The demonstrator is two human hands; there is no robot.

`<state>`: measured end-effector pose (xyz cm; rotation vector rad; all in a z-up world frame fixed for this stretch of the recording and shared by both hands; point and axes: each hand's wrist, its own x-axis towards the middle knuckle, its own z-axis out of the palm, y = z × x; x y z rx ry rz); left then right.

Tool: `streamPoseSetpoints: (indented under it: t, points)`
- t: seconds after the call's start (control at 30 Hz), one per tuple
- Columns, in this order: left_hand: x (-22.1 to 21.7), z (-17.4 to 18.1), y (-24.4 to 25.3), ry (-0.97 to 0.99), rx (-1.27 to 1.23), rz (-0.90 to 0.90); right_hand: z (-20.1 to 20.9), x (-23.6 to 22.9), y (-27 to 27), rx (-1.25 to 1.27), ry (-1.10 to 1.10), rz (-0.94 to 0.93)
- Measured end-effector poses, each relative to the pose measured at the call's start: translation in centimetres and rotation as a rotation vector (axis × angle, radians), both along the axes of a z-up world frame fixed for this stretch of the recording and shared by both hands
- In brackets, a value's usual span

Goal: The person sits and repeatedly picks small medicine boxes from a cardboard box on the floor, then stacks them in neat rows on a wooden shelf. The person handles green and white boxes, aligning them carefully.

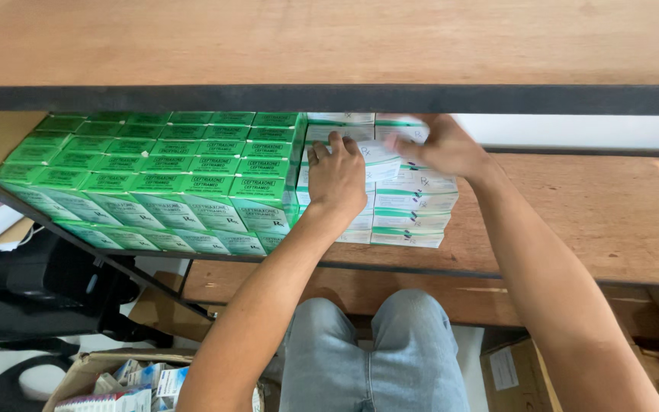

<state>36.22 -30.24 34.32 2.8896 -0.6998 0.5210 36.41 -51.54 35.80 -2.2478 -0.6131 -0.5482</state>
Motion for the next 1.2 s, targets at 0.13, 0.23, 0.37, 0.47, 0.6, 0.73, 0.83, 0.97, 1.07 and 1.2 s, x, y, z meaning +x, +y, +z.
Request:
streamPoseSetpoints:
  t: [0.13,0.23,0.37,0.47,0.6,0.73,0.83,0.97,1.07,1.2]
  points:
    - [-1.5,-0.7,0.4,-0.299,-0.082,0.009,1.6,-2.6,3.3,-0.302,0.283,-0.035]
    - [-3.3,-1.5,1.3,-0.357,-0.133,-0.033,2.3,-2.4,4.2,-0.264,0.315,-0.212]
    - [-4.8,-3.2,2.8,-0.13,-0.174,-0.122,1.0,-0.1,5.0,-0.297,-0.007,-0.285]
    - [-4.9,-4.0,3.2,-0.179,-0.152,-0.119,-0.7,2.5,6.3,-0.232,-0.03,-0.353]
    - [-4.6,-4.4,3.1,-0.275,-0.1,-0.109,-2.2,4.8,7.4,-0.191,0.06,-0.539]
    - [-4.0,-4.8,2.9,-0.292,-0.073,-0.093,-2.1,4.6,7.6,-0.239,-0.003,-0.532]
    - [-3.6,-5.2,2.6,-0.298,-0.07,-0.081,-1.1,2.5,6.9,-0.203,-0.015,-0.387]
    - [-3.4,-5.5,3.1,-0.338,-0.087,-0.094,-0.3,-1.2,5.9,-0.185,-0.02,-0.329]
    - [-3.5,-5.8,3.2,-0.333,-0.103,-0.112,-1.5,-2.9,5.7,-0.264,-0.04,-0.248]
    - [-3.5,-5.7,3.3,-0.362,-0.154,-0.152,-3.7,-3.5,6.4,-0.37,-0.144,-0.224]
